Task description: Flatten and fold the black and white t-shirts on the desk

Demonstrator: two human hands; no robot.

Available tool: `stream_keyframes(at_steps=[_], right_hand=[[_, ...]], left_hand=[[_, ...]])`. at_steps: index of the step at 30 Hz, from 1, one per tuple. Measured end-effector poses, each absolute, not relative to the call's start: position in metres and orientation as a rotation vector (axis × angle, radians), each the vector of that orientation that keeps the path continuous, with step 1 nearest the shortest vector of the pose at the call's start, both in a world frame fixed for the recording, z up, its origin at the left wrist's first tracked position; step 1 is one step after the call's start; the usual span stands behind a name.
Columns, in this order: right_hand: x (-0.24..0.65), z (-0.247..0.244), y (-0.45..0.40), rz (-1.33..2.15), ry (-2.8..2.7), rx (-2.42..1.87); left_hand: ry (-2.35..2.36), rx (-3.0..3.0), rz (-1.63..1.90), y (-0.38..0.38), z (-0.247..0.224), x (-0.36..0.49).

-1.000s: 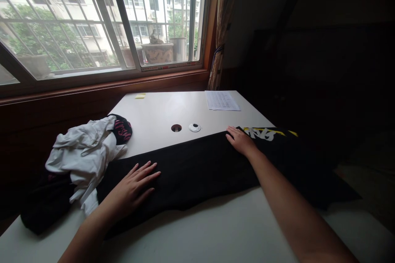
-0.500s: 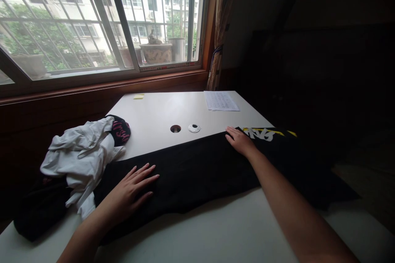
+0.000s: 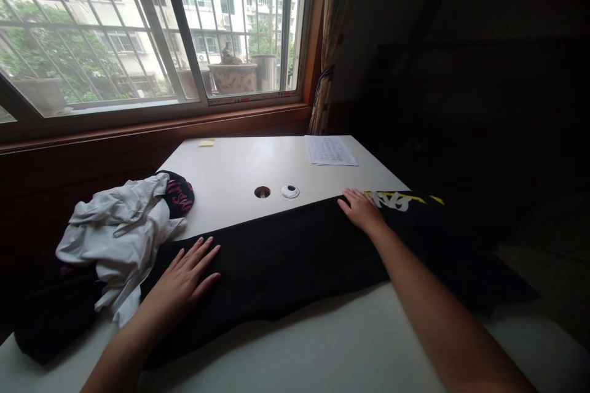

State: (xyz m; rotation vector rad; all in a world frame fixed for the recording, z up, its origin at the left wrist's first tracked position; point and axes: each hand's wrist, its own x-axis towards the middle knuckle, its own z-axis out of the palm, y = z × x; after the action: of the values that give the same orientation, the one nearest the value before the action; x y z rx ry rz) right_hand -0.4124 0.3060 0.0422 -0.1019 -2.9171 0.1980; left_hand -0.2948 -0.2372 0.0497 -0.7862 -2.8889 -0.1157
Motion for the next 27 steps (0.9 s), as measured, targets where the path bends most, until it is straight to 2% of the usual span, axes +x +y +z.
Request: stream_keyframes(at_steps=[5,17,21,27], right_hand=[[-0.413,0.042,0.308,0.183,-2.941,-0.238],[-0.410,0.046,0.306,0.159,-2.922,-0.209],[-0.397,0.068,0.290,0.167,-2.774,0.129],[-0.375,0.095,0.227,0.511,-2.732,0.935]], left_hand=[[-2.887,-0.618,-0.048,-0.242,0.037,-0.297],[-2.890,-0.590,-0.057,-0.244,0.035,-0.296],[-2.896,-0.594,-0.040,-0.243,0.035,-0.296],[-2.883,-0.596,-0.033,-0.244,0.035,-0.296]])
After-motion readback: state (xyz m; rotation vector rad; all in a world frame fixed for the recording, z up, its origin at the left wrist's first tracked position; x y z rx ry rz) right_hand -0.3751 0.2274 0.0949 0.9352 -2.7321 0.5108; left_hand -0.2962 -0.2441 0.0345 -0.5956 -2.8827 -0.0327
